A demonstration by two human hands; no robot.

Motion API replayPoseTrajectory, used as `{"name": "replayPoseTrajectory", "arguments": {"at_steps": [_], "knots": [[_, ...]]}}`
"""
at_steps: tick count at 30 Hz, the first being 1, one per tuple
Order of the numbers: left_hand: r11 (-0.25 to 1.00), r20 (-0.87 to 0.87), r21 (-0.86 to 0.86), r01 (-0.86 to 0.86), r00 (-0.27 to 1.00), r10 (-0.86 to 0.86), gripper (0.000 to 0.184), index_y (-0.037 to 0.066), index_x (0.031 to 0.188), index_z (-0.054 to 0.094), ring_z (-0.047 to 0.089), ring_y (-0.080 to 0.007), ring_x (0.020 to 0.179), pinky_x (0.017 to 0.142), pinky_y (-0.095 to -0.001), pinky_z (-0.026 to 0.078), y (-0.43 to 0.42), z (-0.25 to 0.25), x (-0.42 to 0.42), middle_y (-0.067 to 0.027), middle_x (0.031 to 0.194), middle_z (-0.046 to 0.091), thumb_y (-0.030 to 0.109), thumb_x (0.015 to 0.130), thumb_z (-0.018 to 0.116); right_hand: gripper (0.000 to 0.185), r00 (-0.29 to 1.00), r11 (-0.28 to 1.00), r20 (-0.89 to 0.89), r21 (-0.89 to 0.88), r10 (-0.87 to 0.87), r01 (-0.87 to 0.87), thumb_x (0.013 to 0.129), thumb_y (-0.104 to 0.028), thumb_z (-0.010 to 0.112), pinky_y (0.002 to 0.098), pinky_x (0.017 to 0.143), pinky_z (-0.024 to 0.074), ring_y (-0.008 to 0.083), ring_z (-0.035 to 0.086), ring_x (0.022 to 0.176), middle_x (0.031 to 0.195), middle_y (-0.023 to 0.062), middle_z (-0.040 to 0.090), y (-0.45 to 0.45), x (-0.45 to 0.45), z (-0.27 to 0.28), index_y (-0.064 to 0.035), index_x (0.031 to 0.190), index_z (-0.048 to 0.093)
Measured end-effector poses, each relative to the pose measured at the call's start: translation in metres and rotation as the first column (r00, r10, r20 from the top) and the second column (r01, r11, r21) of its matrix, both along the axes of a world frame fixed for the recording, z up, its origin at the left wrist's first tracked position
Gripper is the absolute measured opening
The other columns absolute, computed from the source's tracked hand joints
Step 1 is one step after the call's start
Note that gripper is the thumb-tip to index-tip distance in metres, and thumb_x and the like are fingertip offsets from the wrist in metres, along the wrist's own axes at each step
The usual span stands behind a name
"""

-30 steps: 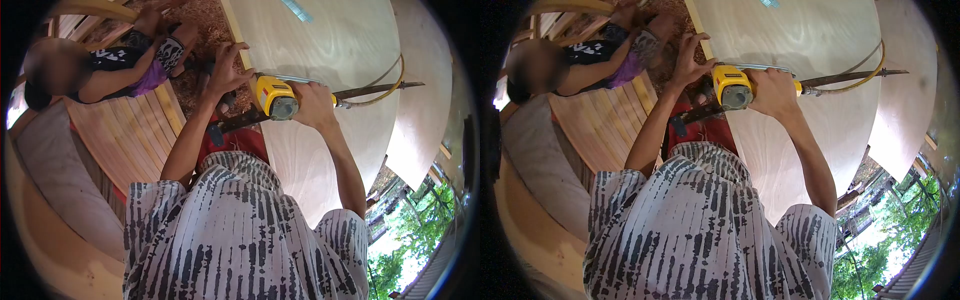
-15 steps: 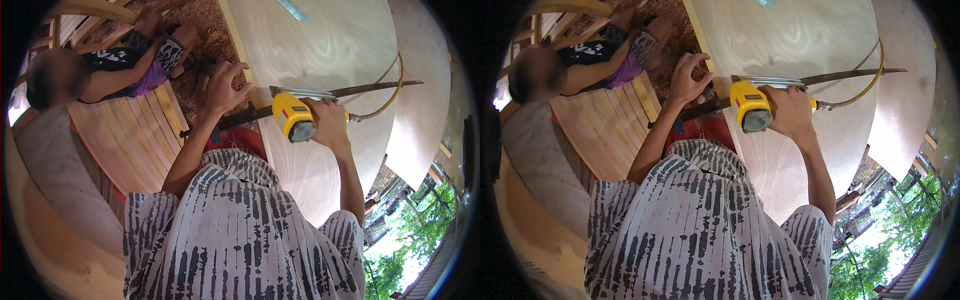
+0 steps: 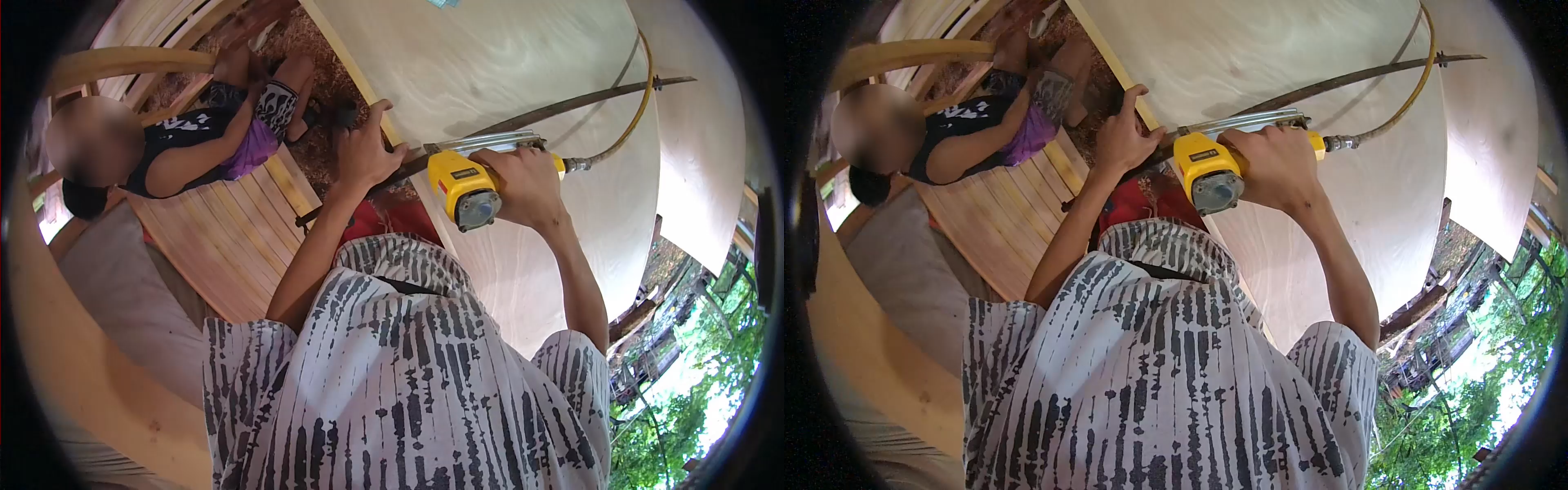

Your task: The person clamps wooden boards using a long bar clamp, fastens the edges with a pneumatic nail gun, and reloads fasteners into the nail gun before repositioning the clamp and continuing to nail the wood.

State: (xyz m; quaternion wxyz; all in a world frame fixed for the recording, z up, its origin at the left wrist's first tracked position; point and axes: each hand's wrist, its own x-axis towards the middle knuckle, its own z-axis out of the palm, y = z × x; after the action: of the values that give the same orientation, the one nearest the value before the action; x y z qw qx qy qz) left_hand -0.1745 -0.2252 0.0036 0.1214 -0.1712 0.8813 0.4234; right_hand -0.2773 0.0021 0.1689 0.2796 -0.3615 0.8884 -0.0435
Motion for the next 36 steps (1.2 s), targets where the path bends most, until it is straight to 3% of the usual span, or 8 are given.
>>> {"name": "replayPoseTrajectory", "arguments": {"at_steps": [3, 6, 15, 17, 26, 30, 32, 36], "knots": [[0.997, -0.007, 0.013, -0.075, 0.997, 0.076, 0.077, 0.021, 0.148, 0.043, 0.075, -0.0455, 0.094, 0.106, -0.0516, 0.044, 0.008, -0.018, 0.009, -0.0174, 0.08, 0.076, 0.033, 0.083, 0.082, 0.049, 1.0, 0.999, -0.022, -0.031, 0.021, -0.022, 0.067, -0.03, 0.09, 0.0451, 0.077, 0.0564, 0.0338, 0.074, 0.082, 0.089, 0.0088, 0.078, -0.005, 0.003, -0.003, -0.0203, 0.114, 0.078], [0.989, -0.2, 0.056, -0.135, 0.969, 0.144, 0.082, 0.02, 0.152, 0.037, 0.075, -0.0398, 0.073, 0.069, -0.0495, 0.06, 0.009, -0.031, 0.012, -0.0159, 0.078, 0.074, 0.026, 0.086, 0.085, 0.048, 0.999, 0.999, -0.015, -0.029, 0.041, -0.041, 0.068, -0.032, 0.089, 0.045, 0.074, 0.0566, 0.0334, 0.074, 0.08, 0.087, 0.0084, 0.078, -0.01, 0.007, -0.003, -0.0202, 0.113, 0.078], [0.985, -0.226, 0.076, -0.156, 0.959, 0.17, 0.082, 0.02, 0.15, 0.036, 0.073, -0.0493, 0.108, 0.091, -0.0515, 0.06, 0.003, -0.033, 0.01, -0.0237, 0.107, 0.077, 0.019, 0.085, 0.085, 0.043, 0.99, 0.988, -0.063, -0.073, 0.13, -0.134, 0.07, -0.034, 0.089, 0.0435, 0.071, 0.0564, 0.0307, 0.075, 0.076, 0.084, 0.008, 0.078, -0.017, 0.008, -0.009, -0.0199, 0.109, 0.078], [0.972, -0.014, 0.164, -0.168, 0.985, 0.173, 0.084, 0.027, 0.15, 0.04, 0.07, -0.0446, 0.115, 0.112, -0.0527, 0.039, -0.002, -0.029, 0.009, -0.018, 0.129, 0.074, 0.037, 0.08, 0.085, 0.041, 0.981, 0.982, -0.051, -0.017, 0.189, -0.19, 0.072, -0.035, 0.088, 0.0436, 0.07, 0.0564, 0.0292, 0.075, 0.076, 0.084, 0.0073, 0.078, -0.023, 0.011, -0.008, -0.0202, 0.109, 0.077], [0.987, 0.072, 0.097, -0.124, 0.99, 0.118, 0.079, 0.03, 0.146, 0.043, 0.075, -0.0447, 0.1, 0.083, -0.0543, 0.057, -0.008, -0.011, 0.007, -0.018, 0.101, 0.078, 0.045, 0.082, 0.088, 0.034, 0.919, 0.917, -0.028, 0.086, 0.394, -0.39, 0.077, -0.029, 0.078, 0.0464, 0.071, 0.0563, 0.0327, 0.075, 0.077, 0.08, 0.0116, 0.076, -0.049, -0.008, -0.023, -0.0169, 0.109, 0.076], [0.987, -0.043, 0.043, -0.152, 0.987, 0.154, 0.084, 0.027, 0.151, 0.042, 0.074, -0.0309, 0.075, 0.098, -0.0496, 0.054, 0.0, -0.009, 0.013, -0.0063, 0.072, 0.067, 0.044, 0.084, 0.089, 0.03, 0.908, 0.904, -0.023, 0.105, 0.418, -0.414, 0.079, -0.026, 0.075, 0.0492, 0.073, 0.056, 0.034, 0.075, 0.077, 0.081, 0.0128, 0.076, -0.045, -0.01, -0.025, -0.0148, 0.106, 0.074], [0.982, -0.02, 0.139, -0.132, 0.991, 0.136, 0.078, 0.029, 0.146, 0.043, 0.076, -0.0451, 0.096, 0.081, -0.0552, 0.058, -0.002, -0.008, 0.011, -0.0195, 0.097, 0.077, 0.043, 0.083, 0.088, 0.029, 0.907, 0.903, -0.021, 0.107, 0.421, -0.416, 0.08, -0.027, 0.075, 0.0488, 0.072, 0.0557, 0.034, 0.075, 0.077, 0.081, 0.0123, 0.075, -0.044, -0.009, -0.024, -0.0151, 0.106, 0.074], [0.98, -0.06, 0.143, -0.139, 0.987, 0.149, 0.078, 0.03, 0.147, 0.043, 0.076, -0.0444, 0.093, 0.081, -0.055, 0.058, 0.0, -0.011, 0.012, -0.0166, 0.092, 0.077, 0.042, 0.084, 0.087, 0.029, 0.906, 0.908, -0.064, 0.033, 0.419, -0.418, 0.081, -0.03, 0.076, 0.0477, 0.071, 0.0549, 0.0334, 0.075, 0.075, 0.08, 0.0107, 0.075, -0.041, -0.008, -0.028, -0.0155, 0.105, 0.074]]}}
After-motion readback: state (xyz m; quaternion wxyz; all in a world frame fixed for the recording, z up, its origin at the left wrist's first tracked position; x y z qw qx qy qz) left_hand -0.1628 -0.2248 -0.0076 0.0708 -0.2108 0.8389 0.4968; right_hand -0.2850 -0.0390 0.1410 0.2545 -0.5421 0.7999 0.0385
